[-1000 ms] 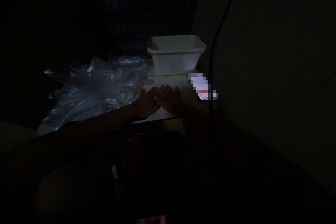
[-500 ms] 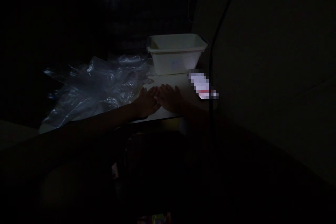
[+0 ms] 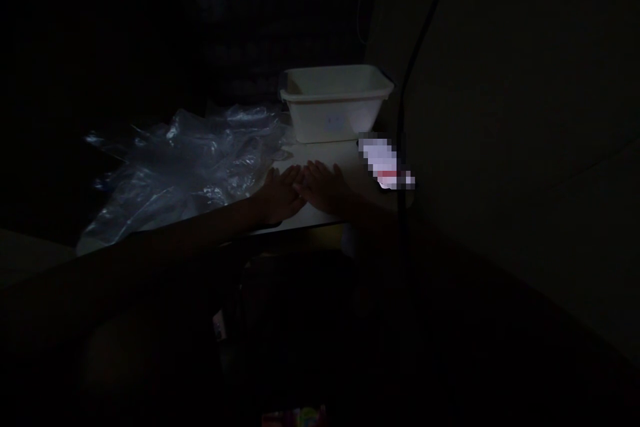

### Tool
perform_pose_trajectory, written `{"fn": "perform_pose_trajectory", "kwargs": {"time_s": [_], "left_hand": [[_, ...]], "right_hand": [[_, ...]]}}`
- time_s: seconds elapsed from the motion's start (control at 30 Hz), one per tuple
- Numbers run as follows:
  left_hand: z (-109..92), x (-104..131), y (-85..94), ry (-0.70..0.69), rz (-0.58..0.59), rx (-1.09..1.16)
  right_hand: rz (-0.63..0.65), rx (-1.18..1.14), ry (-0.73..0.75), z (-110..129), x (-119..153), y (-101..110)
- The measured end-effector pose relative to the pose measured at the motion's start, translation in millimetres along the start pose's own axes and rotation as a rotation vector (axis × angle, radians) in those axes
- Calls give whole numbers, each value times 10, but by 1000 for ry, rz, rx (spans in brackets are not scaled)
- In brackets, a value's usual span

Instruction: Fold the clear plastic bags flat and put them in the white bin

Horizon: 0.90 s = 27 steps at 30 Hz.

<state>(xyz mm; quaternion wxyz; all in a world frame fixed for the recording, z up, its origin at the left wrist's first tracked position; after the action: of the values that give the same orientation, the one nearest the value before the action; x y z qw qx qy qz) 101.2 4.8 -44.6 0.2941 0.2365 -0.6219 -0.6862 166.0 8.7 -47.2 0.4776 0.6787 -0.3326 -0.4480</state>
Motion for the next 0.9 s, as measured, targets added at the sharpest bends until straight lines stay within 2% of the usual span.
{"fn": "perform_pose_trajectory", "kwargs": {"time_s": [0.3, 0.53, 0.7, 0.9], "left_hand": [[-5, 14, 28, 3, 16, -1], [3, 2, 2, -2, -9, -2], [-3, 6, 7, 4, -1, 0], [-5, 12, 19, 3, 13, -2]], "right_hand": [[-64, -21, -41, -65, 39, 47], [-28, 32, -42, -87, 119, 22], [-103, 34, -26, -77, 122, 25], [-53, 73, -21, -80, 133, 1]]}}
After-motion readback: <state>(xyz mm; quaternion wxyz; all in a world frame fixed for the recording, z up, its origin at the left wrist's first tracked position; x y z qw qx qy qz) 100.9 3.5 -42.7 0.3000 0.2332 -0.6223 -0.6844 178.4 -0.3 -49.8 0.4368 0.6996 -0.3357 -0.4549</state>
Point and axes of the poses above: each hand's wrist, its own x-axis away from the middle knuckle, its own y-axis out of the back of the hand, z = x × y, the point moved 7 cm from there along -x, towards the middle knuckle, and after that the axes turned 2 degrees about x, right-handed, at the moved point
